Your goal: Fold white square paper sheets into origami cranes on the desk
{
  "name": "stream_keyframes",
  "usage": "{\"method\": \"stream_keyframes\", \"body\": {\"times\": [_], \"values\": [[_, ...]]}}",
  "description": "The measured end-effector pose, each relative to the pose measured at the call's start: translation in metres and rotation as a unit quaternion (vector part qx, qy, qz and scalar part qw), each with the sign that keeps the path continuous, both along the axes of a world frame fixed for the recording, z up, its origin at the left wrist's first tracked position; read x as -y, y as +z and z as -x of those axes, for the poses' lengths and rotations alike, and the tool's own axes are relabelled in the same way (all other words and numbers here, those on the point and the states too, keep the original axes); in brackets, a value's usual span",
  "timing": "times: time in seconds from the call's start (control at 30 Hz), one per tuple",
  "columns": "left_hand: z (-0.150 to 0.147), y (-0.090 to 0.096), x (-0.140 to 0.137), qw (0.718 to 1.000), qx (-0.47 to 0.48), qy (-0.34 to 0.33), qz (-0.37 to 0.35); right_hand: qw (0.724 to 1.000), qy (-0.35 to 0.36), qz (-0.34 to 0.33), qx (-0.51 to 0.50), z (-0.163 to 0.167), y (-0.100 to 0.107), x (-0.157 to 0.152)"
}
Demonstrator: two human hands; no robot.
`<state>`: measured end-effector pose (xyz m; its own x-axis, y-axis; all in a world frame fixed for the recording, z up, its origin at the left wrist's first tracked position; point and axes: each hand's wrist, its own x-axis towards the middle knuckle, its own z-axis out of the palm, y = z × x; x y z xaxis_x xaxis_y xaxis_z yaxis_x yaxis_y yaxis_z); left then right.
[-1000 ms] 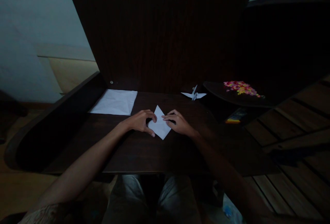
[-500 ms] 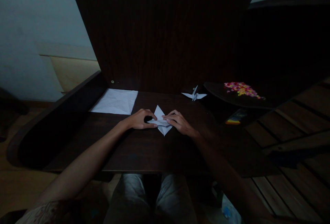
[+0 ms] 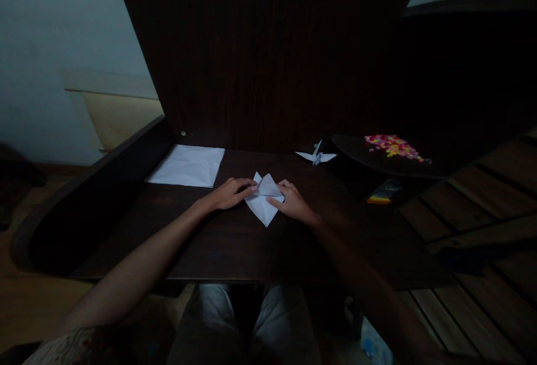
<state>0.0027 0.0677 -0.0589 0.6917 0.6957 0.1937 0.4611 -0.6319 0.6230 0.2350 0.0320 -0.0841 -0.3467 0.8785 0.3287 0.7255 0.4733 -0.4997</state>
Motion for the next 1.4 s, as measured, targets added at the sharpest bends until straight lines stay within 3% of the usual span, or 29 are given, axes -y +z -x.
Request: {"method": "stream_keyframes", "body": {"times": [0.1, 0.23, 0.37, 0.83, 1.4], "values": [[0.001, 0.0, -0.001, 0.998, 0.033, 0.001, 0.044, 1.0, -0.014, 0.001, -0.028, 0.001, -0.001, -0.003], [0.006, -0.001, -0.008, 0.988, 0.072, -0.05, 0.124, 0.998, -0.015, 0.016, -0.057, -0.001, -0.001, -0.004], [0.007, -0.007, -0.011, 0.984, 0.069, -0.059, 0.154, 0.996, -0.067, 0.028, -0.053, 0.0, -0.002, -0.004], [0.002, -0.011, -0.007, 0.985, 0.093, -0.077, 0.122, 0.992, -0.114, 0.025, -0.042, 0.003, -0.003, -0.007], [-0.019, -0.028, 0.004, 0.992, 0.111, 0.045, -0.029, 0.987, -0.086, 0.076, -0.115, 0.003, -0.004, -0.007]]}}
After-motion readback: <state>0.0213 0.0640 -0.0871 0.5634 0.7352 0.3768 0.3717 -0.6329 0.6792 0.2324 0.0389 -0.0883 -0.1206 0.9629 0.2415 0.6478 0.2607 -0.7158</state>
